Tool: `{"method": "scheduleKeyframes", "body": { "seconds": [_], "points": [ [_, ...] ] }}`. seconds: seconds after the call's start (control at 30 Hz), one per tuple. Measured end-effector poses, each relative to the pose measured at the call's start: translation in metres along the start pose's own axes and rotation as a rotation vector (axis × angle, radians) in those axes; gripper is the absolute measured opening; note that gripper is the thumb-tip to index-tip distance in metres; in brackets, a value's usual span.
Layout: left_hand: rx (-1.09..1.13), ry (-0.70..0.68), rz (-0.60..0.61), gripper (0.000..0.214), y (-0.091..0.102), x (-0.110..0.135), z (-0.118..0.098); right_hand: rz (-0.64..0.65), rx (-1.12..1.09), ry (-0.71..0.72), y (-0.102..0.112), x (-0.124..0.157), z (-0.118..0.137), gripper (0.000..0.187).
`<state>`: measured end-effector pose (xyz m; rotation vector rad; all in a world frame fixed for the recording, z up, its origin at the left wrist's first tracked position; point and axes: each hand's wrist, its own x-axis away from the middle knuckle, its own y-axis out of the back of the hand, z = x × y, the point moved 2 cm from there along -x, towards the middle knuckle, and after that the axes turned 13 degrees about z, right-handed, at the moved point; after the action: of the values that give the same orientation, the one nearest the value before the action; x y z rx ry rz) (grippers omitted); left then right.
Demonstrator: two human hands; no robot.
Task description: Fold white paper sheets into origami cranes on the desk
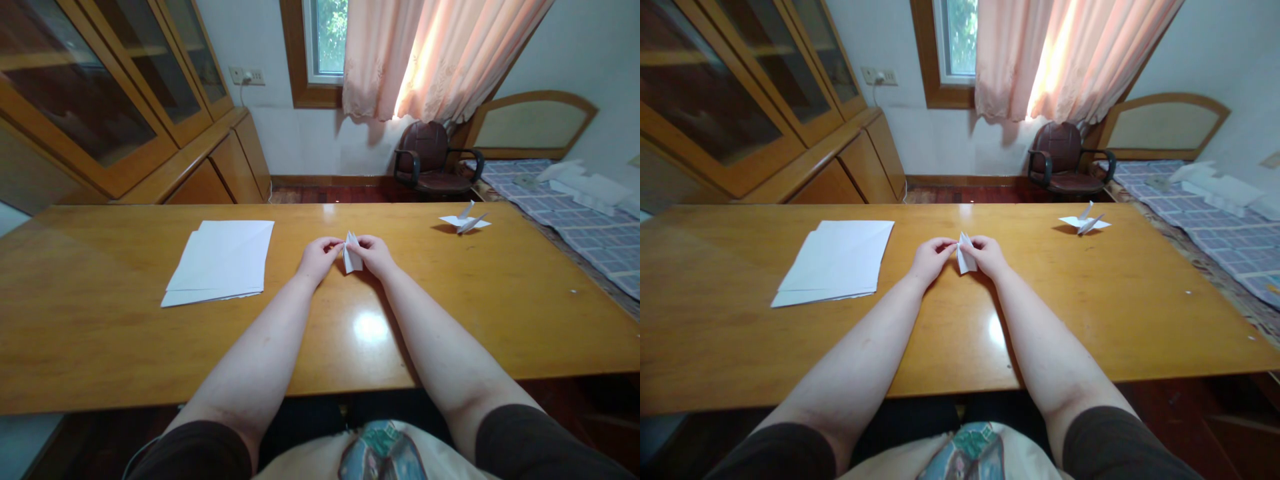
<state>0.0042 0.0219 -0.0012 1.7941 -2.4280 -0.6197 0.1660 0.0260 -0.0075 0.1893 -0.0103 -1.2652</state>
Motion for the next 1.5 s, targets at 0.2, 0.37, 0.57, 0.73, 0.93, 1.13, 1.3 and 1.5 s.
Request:
{"method": "scheduleKeyframes", "body": {
  "seconds": [0.2, 0.37, 0.57, 0.73, 0.93, 1.13, 1.3, 1.5],
  "points": [
    [0.034, 0.001, -0.002, 0.018, 0.0008, 0.0002, -0.0002, 0.006, -0.018, 0.004, 0.0008, -0.0001, -0.0012, 0.037],
    [0.008, -0.002, -0.023, 0.017, 0.0019, 0.0004, 0.0001, 0.000, -0.008, 0.000, -0.0002, -0.0005, -0.0011, 0.038],
    [0.007, -0.012, -0.016, 0.018, 0.0012, -0.0001, 0.0011, -0.014, 0.024, 0.021, -0.0002, -0.0007, -0.0010, 0.035],
    [0.033, -0.014, 0.005, 0.018, -0.0004, -0.0004, 0.0008, -0.029, 0.056, 0.014, -0.0005, -0.0004, 0.0003, 0.037],
    [-0.033, -0.031, 0.009, 0.017, 0.0003, -0.0001, 0.0002, -0.012, 0.073, 0.016, 0.0001, 0.0002, 0.0002, 0.035],
    [-0.046, -0.054, 0.005, 0.016, 0.0010, 0.0006, -0.0015, 0.013, 0.026, 0.009, 0.0001, 0.0019, 0.0028, 0.033],
    [0.022, -0.047, 0.025, 0.018, 0.0003, 0.0001, -0.0025, 0.030, -0.069, -0.014, -0.0001, 0.0024, 0.0023, 0.031],
    [0.073, -0.070, 0.021, 0.020, 0.0003, 0.0002, -0.0042, 0.004, -0.095, 0.056, 0.0017, -0.0007, -0.0005, 0.033]
  ]
}}
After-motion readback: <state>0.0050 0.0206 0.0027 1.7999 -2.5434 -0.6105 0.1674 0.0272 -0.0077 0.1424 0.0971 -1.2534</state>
